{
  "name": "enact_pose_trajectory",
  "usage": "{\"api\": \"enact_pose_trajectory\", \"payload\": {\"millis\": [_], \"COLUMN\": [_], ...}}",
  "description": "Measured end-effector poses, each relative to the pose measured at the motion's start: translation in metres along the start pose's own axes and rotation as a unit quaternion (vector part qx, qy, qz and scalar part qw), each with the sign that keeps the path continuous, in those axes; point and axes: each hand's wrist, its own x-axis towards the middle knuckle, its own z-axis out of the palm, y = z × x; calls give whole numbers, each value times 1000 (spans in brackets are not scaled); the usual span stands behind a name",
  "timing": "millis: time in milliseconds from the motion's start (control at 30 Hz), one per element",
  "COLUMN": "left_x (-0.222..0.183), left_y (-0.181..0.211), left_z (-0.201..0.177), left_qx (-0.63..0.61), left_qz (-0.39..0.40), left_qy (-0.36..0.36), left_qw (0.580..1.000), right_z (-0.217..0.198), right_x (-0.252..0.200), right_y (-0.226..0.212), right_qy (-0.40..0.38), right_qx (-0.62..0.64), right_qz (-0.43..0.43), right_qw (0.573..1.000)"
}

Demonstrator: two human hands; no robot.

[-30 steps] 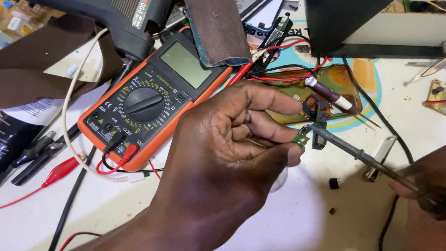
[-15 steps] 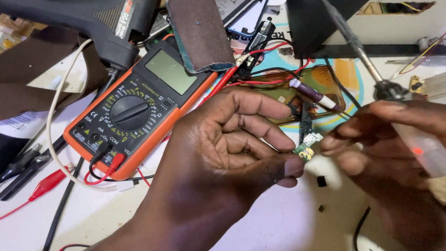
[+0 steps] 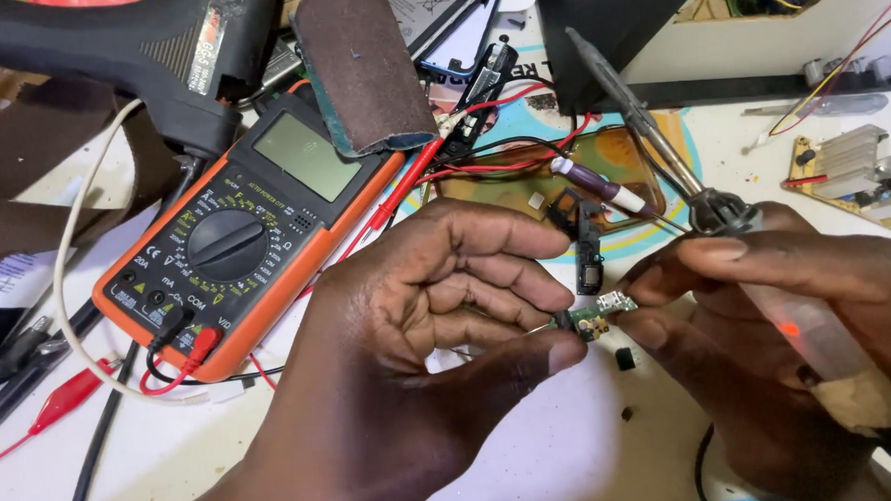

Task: Soldering electronic components onto a printed circuit board using a soldering iron and solder wire on a repair workbench.

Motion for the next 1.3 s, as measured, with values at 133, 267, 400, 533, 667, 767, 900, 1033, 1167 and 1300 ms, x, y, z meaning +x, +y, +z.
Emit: {"api": "enact_pose_trajectory", "payload": {"millis": [133,267,400,533,667,767,900,1033,1167,1300], "left_x": [-1,-2,-2,-2,-1,-1,-4,-4,-1,0], "left_y": [0,1,3,4,4,9,11,11,8,3], "left_z": [0,1,0,0,-1,-2,0,2,2,4], "left_qx": [25,37,26,36,86,148,112,31,1,24], "left_qz": [9,13,22,30,74,106,120,78,57,4], "left_qy": [-14,-9,-15,-13,-9,3,-1,-4,-12,-7], "left_qw": [1000,999,999,999,993,983,986,997,998,1000], "right_z": [0,0,-6,-5,-5,-9,-17,-12,-9,-9], "right_x": [6,5,-1,-6,-7,-17,17,-13,-1,-2], "right_y": [-11,-12,3,0,11,24,-4,18,-5,-4], "right_qy": [4,-3,-49,4,-25,-12,21,-21,-28,-18], "right_qx": [19,-6,-6,-47,42,101,187,174,132,146], "right_qz": [-52,-30,18,47,76,103,484,160,-51,-50], "right_qw": [998,1000,999,998,996,989,854,971,990,988]}}
